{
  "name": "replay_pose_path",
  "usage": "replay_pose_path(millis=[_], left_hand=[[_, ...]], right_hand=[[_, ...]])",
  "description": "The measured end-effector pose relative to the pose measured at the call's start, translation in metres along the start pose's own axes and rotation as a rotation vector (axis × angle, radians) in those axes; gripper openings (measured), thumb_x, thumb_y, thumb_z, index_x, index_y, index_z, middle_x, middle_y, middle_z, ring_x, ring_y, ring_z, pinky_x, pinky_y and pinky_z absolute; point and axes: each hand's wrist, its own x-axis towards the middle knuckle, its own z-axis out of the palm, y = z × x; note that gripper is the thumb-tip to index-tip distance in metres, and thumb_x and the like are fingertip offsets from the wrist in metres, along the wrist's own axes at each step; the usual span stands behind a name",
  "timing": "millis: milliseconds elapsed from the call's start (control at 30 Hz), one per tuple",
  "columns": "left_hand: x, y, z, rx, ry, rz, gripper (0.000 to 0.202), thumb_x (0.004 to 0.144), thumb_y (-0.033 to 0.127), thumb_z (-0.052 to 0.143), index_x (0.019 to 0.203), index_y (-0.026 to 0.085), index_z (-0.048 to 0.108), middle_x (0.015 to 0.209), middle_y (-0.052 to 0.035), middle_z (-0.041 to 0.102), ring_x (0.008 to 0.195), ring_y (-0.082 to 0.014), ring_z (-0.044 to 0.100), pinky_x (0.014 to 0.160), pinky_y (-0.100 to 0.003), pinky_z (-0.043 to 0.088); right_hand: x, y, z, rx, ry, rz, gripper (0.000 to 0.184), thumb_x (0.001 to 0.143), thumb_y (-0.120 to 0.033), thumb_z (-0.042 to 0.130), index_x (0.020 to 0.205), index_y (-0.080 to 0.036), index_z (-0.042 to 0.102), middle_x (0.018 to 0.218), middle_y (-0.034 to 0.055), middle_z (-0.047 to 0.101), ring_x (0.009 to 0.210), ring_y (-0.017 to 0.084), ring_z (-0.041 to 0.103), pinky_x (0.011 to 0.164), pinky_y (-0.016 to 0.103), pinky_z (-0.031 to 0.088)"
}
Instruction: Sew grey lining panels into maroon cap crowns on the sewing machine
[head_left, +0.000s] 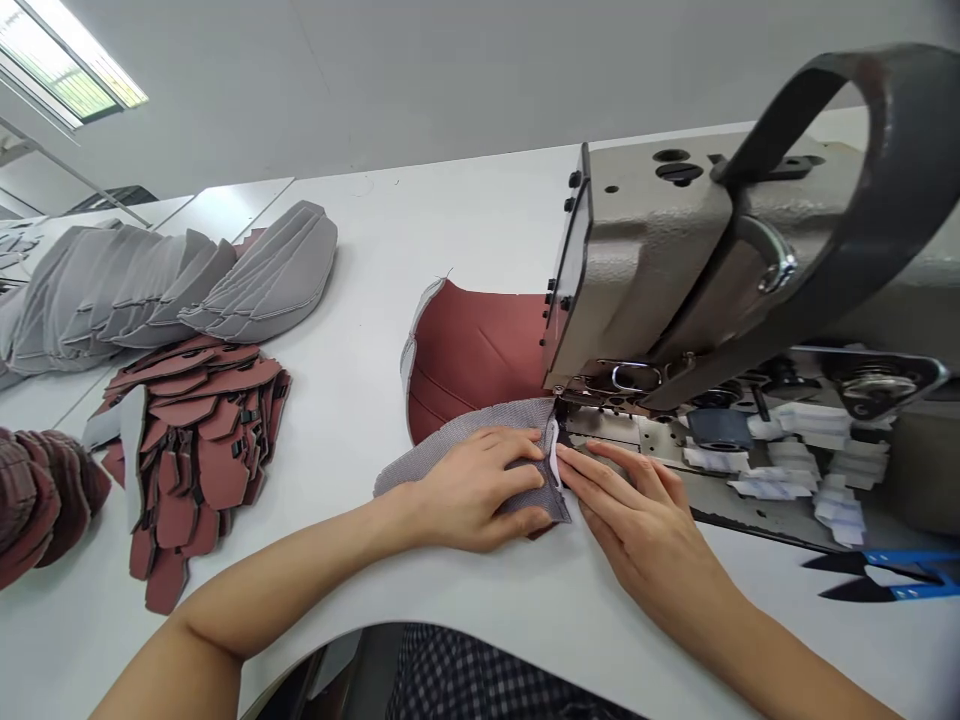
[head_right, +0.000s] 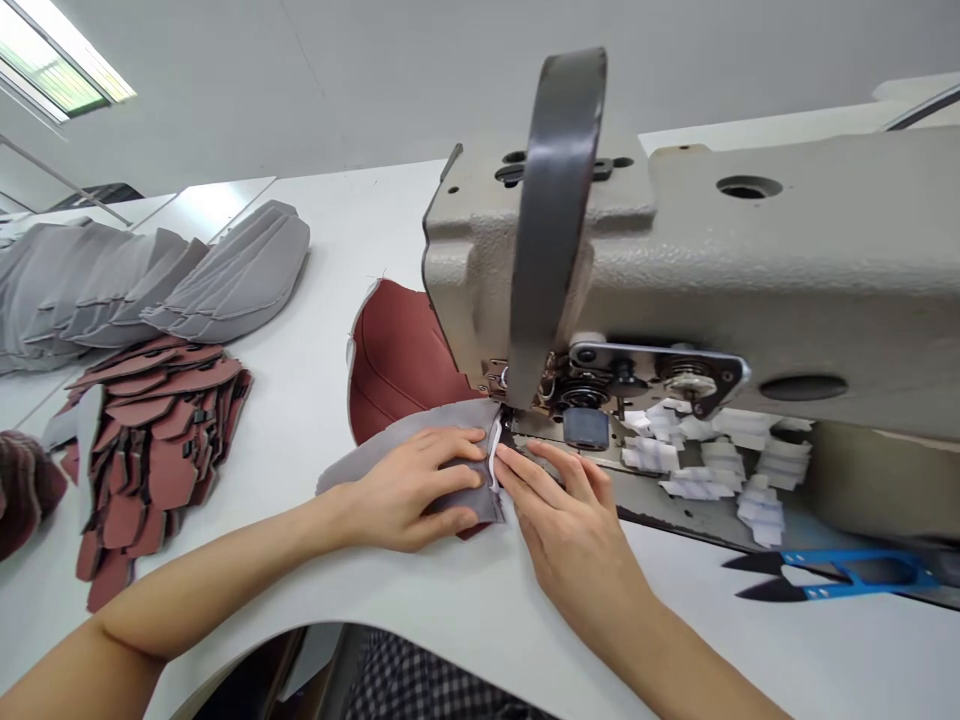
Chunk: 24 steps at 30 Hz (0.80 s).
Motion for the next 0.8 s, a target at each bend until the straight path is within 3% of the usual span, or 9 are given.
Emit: replay_pose_path(millis=[100,167,333,433,533,633,700,800], left_hand=[[0.000,0.000,0.002,0.026,-0.008,-0.006,0.015,0.097,0.024,0.049,0.100,0.016,0.061,0.113,-0.0114,0.068,0.133,-0.0269,0.054,0.111,-0.042,0.046],[0.001,0.001,0.002,0.033,0.004,-0.024,0.012,0.095,0.022,0.052,0.104,0.015,0.058,0.115,-0.0128,0.067,0.133,-0.0284,0.054,0.110,-0.042,0.048],[0.005,0.003,-0.002,0.068,-0.061,-0.129,0.050,0.094,0.030,0.061,0.139,0.020,0.041,0.129,-0.0117,0.058,0.112,-0.0248,0.063,0.088,-0.038,0.059],[0.010,0.001,-0.004,0.168,-0.106,-0.115,0.062,0.092,0.038,0.066,0.144,0.020,0.038,0.124,-0.0120,0.059,0.106,-0.0263,0.064,0.081,-0.039,0.060],[0.014,-0.002,-0.005,0.256,-0.084,-0.052,0.060,0.087,0.046,0.070,0.134,0.014,0.050,0.122,-0.0140,0.061,0.116,-0.0300,0.060,0.094,-0.044,0.056],[0.014,-0.005,-0.006,0.307,-0.079,-0.012,0.060,0.086,0.050,0.070,0.131,0.014,0.053,0.135,-0.0133,0.060,0.138,-0.0333,0.045,0.117,-0.052,0.038],[0.013,-0.006,-0.007,0.282,-0.103,-0.045,0.061,0.086,0.053,0.069,0.133,0.017,0.053,0.140,-0.0102,0.059,0.144,-0.0322,0.040,0.121,-0.054,0.032],[0.010,-0.007,-0.007,0.197,-0.119,-0.111,0.063,0.085,0.055,0.068,0.134,0.018,0.054,0.142,-0.0086,0.059,0.145,-0.0301,0.040,0.120,-0.052,0.035]], right_hand=[[0.000,-0.001,-0.001,0.010,0.002,-0.005,0.037,0.102,-0.013,0.042,0.134,-0.023,0.057,0.139,-0.0021,0.060,0.126,0.027,0.048,0.101,0.045,0.032],[0.001,-0.001,-0.001,0.023,0.019,-0.014,0.035,0.102,-0.013,0.044,0.132,-0.024,0.059,0.137,-0.0028,0.062,0.124,0.026,0.050,0.100,0.046,0.033],[0.007,-0.002,-0.003,0.009,0.063,-0.074,0.034,0.100,-0.011,0.048,0.130,-0.021,0.060,0.130,-0.0004,0.067,0.118,0.027,0.055,0.096,0.047,0.036],[0.010,0.000,-0.006,-0.016,0.052,-0.109,0.036,0.099,-0.010,0.048,0.130,-0.020,0.060,0.130,0.0012,0.067,0.115,0.026,0.057,0.100,0.048,0.035],[0.012,0.001,-0.008,-0.033,0.034,-0.135,0.036,0.098,-0.010,0.047,0.129,-0.020,0.061,0.131,0.0022,0.066,0.114,0.026,0.058,0.102,0.048,0.035],[0.014,0.000,-0.009,-0.046,0.020,-0.157,0.037,0.097,-0.009,0.047,0.129,-0.019,0.062,0.130,0.0029,0.067,0.115,0.026,0.056,0.102,0.047,0.037],[0.014,-0.001,-0.009,-0.058,0.010,-0.164,0.037,0.096,-0.008,0.047,0.127,-0.018,0.063,0.129,0.0025,0.067,0.114,0.026,0.056,0.102,0.048,0.036],[0.015,-0.004,-0.009,-0.077,0.015,-0.157,0.035,0.095,-0.007,0.050,0.125,-0.018,0.064,0.128,0.0016,0.067,0.110,0.026,0.056,0.096,0.047,0.038]])
